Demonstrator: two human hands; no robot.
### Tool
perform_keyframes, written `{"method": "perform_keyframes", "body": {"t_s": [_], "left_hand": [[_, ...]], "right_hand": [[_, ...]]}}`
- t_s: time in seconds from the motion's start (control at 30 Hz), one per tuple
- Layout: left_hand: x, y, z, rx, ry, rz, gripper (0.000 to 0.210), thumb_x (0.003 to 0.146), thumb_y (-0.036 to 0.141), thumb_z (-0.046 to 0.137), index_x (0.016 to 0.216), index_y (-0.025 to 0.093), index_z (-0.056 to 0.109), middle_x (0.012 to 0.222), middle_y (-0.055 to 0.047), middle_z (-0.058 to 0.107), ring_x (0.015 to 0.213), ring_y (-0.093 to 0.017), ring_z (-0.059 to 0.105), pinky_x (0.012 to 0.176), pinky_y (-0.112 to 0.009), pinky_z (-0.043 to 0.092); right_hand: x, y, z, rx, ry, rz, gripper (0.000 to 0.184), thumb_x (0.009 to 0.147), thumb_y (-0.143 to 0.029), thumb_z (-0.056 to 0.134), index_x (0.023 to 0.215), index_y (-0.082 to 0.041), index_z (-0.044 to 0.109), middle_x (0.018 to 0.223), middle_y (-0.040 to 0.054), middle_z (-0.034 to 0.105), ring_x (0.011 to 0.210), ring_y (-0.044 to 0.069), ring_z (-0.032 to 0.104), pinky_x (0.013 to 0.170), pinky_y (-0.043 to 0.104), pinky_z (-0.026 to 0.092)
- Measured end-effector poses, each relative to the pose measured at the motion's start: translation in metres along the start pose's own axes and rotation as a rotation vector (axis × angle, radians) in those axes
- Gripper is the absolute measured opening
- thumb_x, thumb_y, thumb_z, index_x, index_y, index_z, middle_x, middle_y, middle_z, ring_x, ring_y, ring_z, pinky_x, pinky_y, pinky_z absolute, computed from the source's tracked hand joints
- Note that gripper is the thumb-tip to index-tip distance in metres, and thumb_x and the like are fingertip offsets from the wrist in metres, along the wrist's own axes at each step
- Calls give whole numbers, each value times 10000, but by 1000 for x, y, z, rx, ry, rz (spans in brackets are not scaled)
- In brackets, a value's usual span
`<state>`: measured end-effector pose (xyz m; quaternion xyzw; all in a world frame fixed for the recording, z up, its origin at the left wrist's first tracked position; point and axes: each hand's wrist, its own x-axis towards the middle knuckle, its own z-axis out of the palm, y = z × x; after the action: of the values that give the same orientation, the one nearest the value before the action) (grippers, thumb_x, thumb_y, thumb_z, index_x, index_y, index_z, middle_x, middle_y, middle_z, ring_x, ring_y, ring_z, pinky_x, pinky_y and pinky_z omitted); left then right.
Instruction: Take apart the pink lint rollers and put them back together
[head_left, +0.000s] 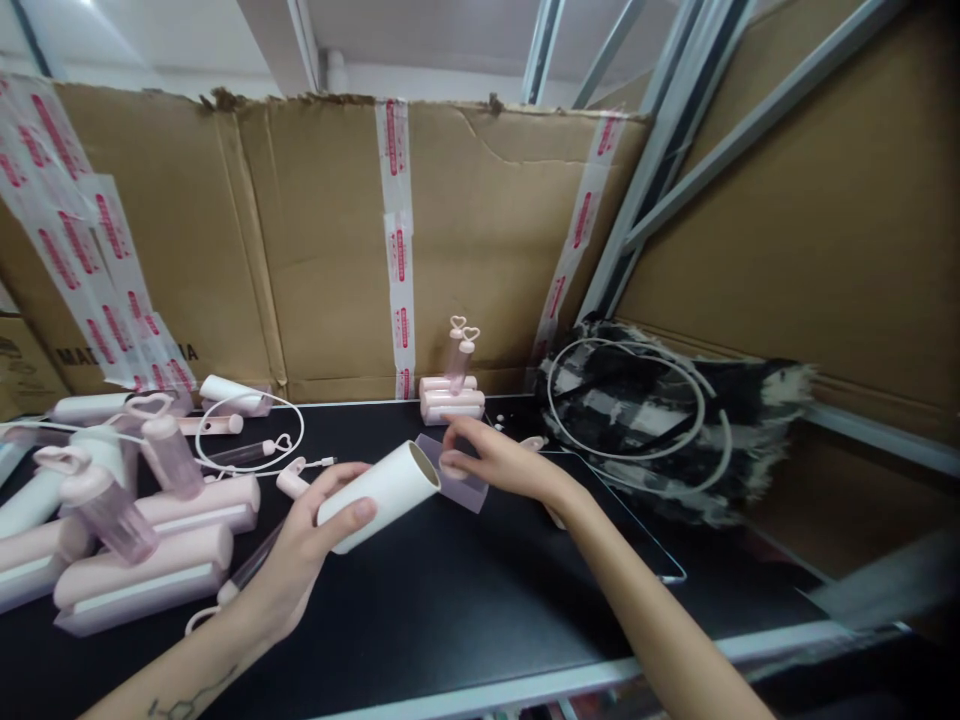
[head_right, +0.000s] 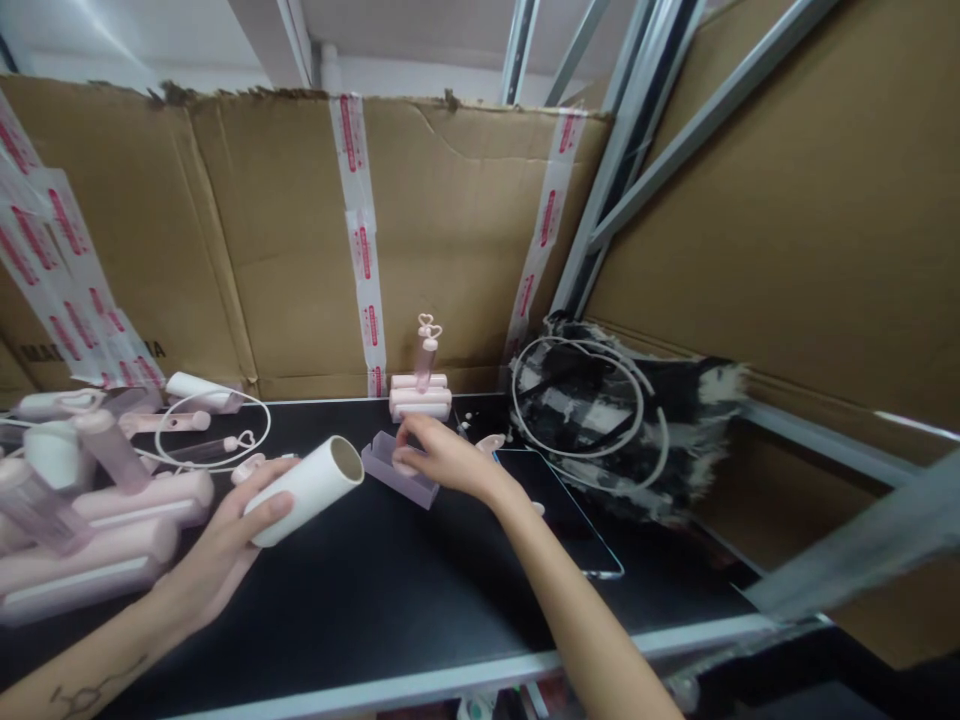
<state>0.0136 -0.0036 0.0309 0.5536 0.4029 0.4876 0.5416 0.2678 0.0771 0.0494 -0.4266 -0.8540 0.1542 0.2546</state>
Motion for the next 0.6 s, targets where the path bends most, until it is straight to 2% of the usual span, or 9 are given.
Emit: {"method": "perform_keyframes", "body": {"t_s": [0.1, 0.17, 0.23, 0.3, 0.4, 0.53, 0.6], "left_hand": [[0, -3, 3, 45, -55, -4, 464, 706, 338, 669, 1095, 183, 468, 1015, -59, 611, 936, -201, 582, 743, -265, 458], [0, -7, 5, 136, -55, 75, 514, 692, 295, 679, 1132, 187, 435, 1008, -62, 614, 922, -202, 590, 757, -281, 458], [0, -11, 6, 277, -49, 170, 522, 691, 244, 664, 1151, 201, 422, 1051, -59, 604, 943, -201, 586, 804, -298, 450], [1, -14, 6, 420, -71, 214, 458, 697, 222, 642, 1116, 210, 458, 1087, -52, 597, 981, -209, 575, 848, -320, 441], [3, -20, 6, 551, -130, 201, 353, 705, 270, 640, 1030, 210, 515, 1054, -38, 621, 996, -230, 569, 874, -354, 441], [7, -25, 5, 565, -165, 189, 386, 738, 343, 620, 1080, 205, 503, 1007, -39, 637, 944, -236, 592, 840, -367, 465], [8, -27, 5, 551, -180, 203, 411, 758, 357, 601, 1123, 207, 487, 1027, -44, 634, 954, -239, 592, 843, -374, 467]], "right_hand": [[-1, -25, 4, 438, 126, 31, 154, 887, -352, 459, 896, -211, 399, 926, 49, 615, 919, 192, 607, 771, 376, 502], [-3, -44, 11, 708, 113, 33, 163, 912, -376, 404, 898, -226, 343, 874, 27, 611, 812, 161, 621, 661, 317, 524], [-6, -60, 18, 826, 109, 10, 150, 932, -377, 349, 941, -227, 344, 850, 18, 594, 755, 141, 608, 631, 294, 525], [-12, -72, 24, 764, 139, -36, 179, 944, -358, 324, 1047, -221, 373, 943, 41, 573, 851, 141, 588, 743, 315, 515], [-19, -81, 28, 482, 100, -153, 276, 954, -301, 309, 1206, -218, 387, 1143, 81, 507, 1075, 153, 504, 946, 343, 414], [-21, -83, 34, 124, -22, -388, 335, 934, -275, 360, 1247, -176, 425, 1211, 119, 487, 1162, 194, 441, 988, 369, 372], [-19, -82, 37, 16, -34, -428, 359, 924, -271, 385, 1265, -165, 422, 1241, 128, 491, 1178, 205, 435, 986, 376, 376]]}}
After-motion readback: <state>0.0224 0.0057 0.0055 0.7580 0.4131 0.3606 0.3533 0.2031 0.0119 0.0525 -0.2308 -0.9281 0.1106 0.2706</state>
